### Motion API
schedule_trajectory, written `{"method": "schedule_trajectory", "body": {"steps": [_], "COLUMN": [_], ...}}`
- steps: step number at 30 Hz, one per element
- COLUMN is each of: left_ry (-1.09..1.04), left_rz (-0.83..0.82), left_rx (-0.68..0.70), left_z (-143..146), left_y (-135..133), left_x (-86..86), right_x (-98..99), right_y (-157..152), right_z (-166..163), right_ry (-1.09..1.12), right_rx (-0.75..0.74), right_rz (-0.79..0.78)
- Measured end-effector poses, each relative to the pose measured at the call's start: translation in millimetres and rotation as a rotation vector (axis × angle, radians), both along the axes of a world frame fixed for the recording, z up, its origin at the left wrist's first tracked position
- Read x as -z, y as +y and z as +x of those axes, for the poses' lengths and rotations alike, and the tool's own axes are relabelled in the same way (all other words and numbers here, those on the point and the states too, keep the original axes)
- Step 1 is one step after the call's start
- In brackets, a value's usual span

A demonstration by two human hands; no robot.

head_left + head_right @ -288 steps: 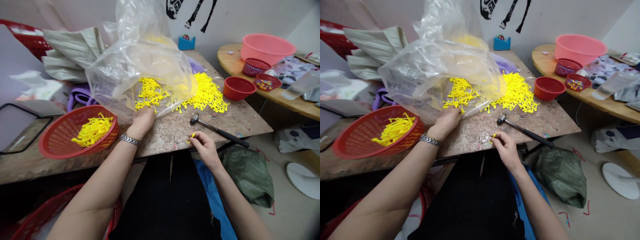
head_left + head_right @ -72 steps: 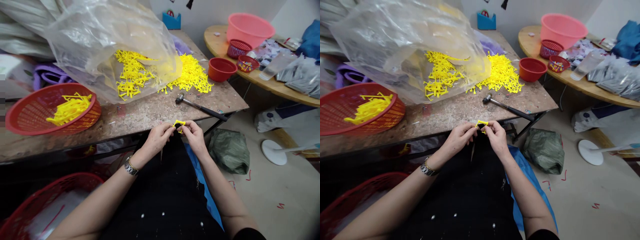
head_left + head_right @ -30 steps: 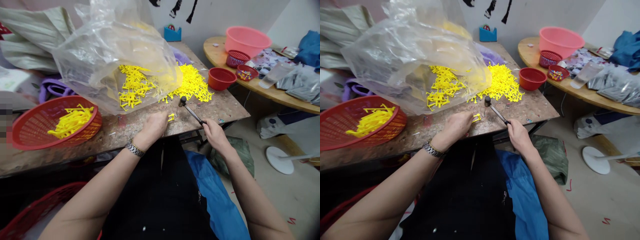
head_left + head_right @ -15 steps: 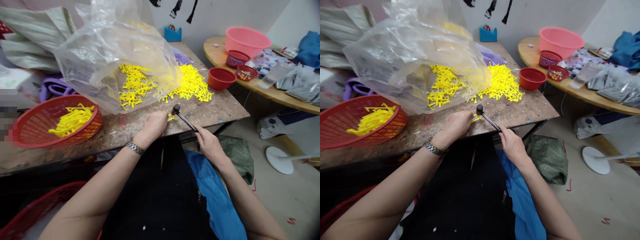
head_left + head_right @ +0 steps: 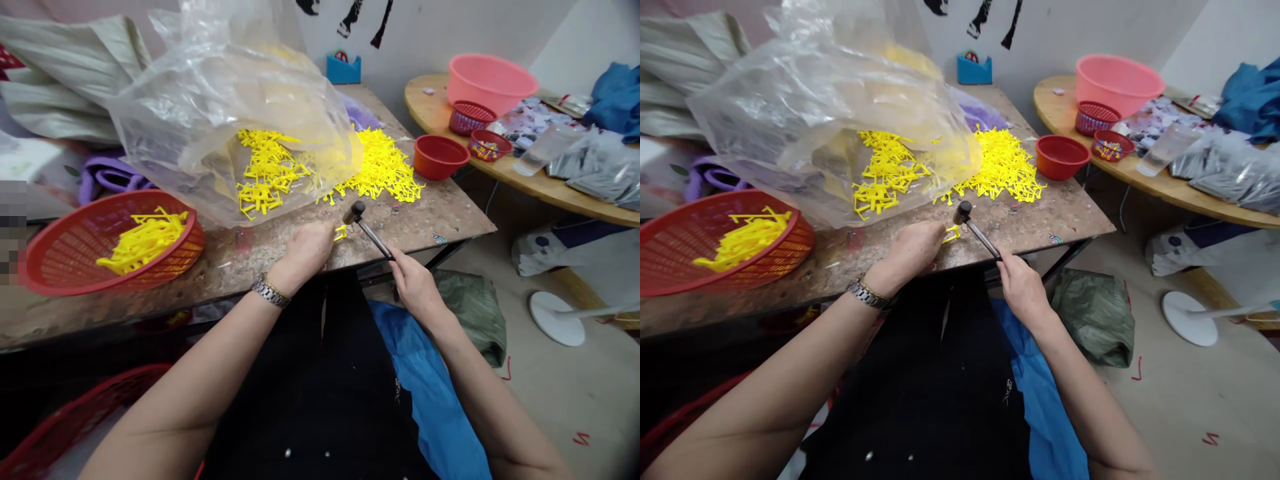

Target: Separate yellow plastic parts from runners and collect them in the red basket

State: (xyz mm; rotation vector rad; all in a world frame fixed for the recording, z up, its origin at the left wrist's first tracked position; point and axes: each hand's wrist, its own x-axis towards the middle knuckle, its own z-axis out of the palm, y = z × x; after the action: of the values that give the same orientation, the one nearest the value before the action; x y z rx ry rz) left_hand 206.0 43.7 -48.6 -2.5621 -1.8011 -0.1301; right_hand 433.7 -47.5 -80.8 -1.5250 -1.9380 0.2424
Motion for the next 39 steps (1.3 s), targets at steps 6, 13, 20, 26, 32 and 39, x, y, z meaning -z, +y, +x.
{"method": "schedule_trajectory", "body": {"steps": [6, 13, 20, 26, 32, 39], "left_ry": [0.019, 0.017, 0.001, -0.007, -0.093, -0.414], "left_rz": [-0.017, -0.034, -0.04, -0.013, -0.013, -0.062], "left_rx": [0.016, -0.003, 0.005, 0.005, -0.014, -0.037], "left_z": [0.3, 3.1, 1.5, 1.2, -3.3, -21.8], "left_y": [0.3, -1.8, -0.7, -1.4, -1.0, -1.8], "left_x": [-2.4, -7.0, -3.7, -2.5, -4.5, -1.7], "right_x": [-19.4, -8.5, -15.4, 5.5, -3.2, 2.7], "right_y": [-8.0, -0.7, -7.0, 1.9, 8.0, 26.9], "right_z": [-1.0, 1.8, -2.0, 2.6, 17.9, 30.0], "right_ry": [0.112, -0.01, 0.12, -0.018, -0.083, -0.408], "right_rx": [0.023, 0.0, 0.023, 0.028, 0.117, 0.203], "right_rz": [0.203, -0.029, 0.156, -0.052, 0.082, 0.099]}}
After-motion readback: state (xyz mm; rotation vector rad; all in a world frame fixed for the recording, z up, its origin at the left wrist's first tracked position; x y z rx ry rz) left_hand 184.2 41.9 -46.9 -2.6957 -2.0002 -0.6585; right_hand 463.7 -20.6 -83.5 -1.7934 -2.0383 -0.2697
